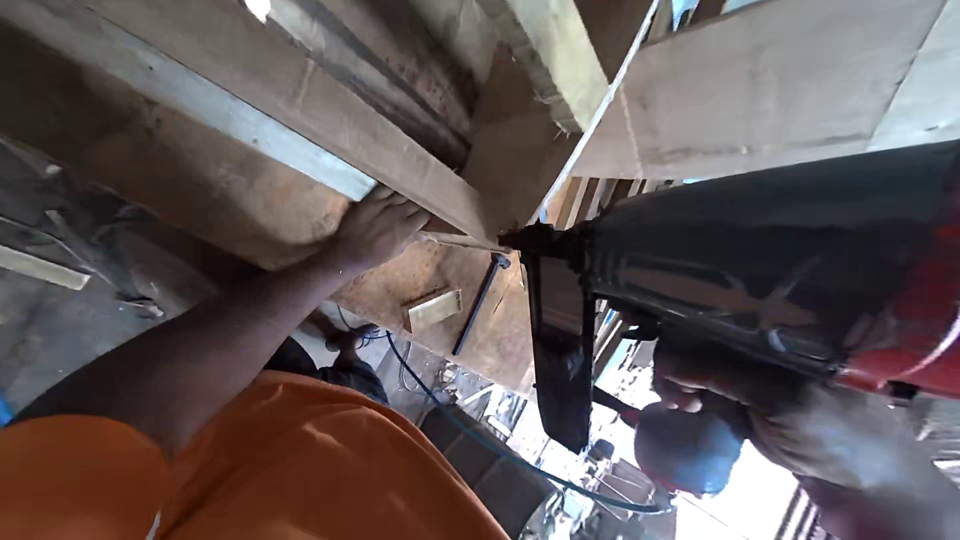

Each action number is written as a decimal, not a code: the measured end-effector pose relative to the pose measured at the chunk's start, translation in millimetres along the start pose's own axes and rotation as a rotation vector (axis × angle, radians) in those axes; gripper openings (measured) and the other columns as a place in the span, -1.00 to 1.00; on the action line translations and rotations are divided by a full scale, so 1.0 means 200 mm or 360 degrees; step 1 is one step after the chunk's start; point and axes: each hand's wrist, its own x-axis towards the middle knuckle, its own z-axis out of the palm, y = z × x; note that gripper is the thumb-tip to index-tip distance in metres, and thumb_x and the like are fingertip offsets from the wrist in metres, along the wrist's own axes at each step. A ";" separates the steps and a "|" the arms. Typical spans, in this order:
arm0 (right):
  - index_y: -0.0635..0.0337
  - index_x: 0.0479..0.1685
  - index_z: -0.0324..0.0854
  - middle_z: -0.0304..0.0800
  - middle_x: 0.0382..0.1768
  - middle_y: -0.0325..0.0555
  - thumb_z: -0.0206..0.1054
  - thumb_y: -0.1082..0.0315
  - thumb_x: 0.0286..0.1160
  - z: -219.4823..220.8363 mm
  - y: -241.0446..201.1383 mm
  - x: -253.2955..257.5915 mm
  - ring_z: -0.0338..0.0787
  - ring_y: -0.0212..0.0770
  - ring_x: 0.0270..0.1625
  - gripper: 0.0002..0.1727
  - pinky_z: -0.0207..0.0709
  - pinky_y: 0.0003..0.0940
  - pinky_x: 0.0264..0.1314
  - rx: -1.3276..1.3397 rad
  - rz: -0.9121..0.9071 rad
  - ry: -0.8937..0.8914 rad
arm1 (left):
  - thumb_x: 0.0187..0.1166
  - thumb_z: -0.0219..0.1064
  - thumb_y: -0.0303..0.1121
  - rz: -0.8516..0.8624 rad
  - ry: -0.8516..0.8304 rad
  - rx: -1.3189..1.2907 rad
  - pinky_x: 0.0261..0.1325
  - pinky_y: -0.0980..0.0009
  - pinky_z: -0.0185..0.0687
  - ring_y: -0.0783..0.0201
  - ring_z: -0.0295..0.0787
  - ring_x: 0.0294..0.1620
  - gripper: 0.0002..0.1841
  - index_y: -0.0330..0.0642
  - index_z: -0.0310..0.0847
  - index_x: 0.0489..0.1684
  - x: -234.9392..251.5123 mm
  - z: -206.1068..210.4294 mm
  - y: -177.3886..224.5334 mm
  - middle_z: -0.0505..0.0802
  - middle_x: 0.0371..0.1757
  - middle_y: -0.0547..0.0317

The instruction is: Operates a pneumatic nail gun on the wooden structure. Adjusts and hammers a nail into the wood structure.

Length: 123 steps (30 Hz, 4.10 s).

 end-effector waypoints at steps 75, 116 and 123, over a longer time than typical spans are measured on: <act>0.47 0.24 0.65 0.83 0.14 0.24 0.58 0.01 0.18 0.27 1.45 -0.34 0.79 -0.01 0.30 -0.26 0.58 -0.04 0.47 -0.0627 0.0181 0.0538 | 0.72 0.25 0.00 -0.0104 -0.0204 0.0053 0.23 -0.10 0.65 -0.10 0.89 0.04 -0.59 -0.20 0.80 -0.15 0.04 -0.06 0.05 0.92 -0.09 -0.07; 0.29 0.48 0.54 0.64 0.29 0.42 0.42 0.20 0.58 1.00 1.29 0.40 0.70 0.39 0.29 -0.45 0.53 0.43 0.32 0.0084 0.0086 0.0453 | 0.80 0.05 -0.38 -0.1421 -0.0569 -0.2255 0.42 0.05 0.70 0.03 0.77 0.34 -0.50 -0.24 0.26 0.72 -0.31 -0.40 0.65 0.74 0.39 -0.15; 0.33 0.41 0.54 0.61 0.31 0.46 0.41 0.17 0.56 1.11 1.27 0.51 0.68 0.44 0.30 -0.46 0.53 0.44 0.29 0.0119 0.0305 0.0752 | 0.73 0.24 -0.43 -0.1335 -0.0222 -0.1746 0.42 0.20 0.69 0.19 0.76 0.32 -0.50 -0.33 0.32 0.64 -0.27 -0.41 0.46 0.74 0.37 -0.11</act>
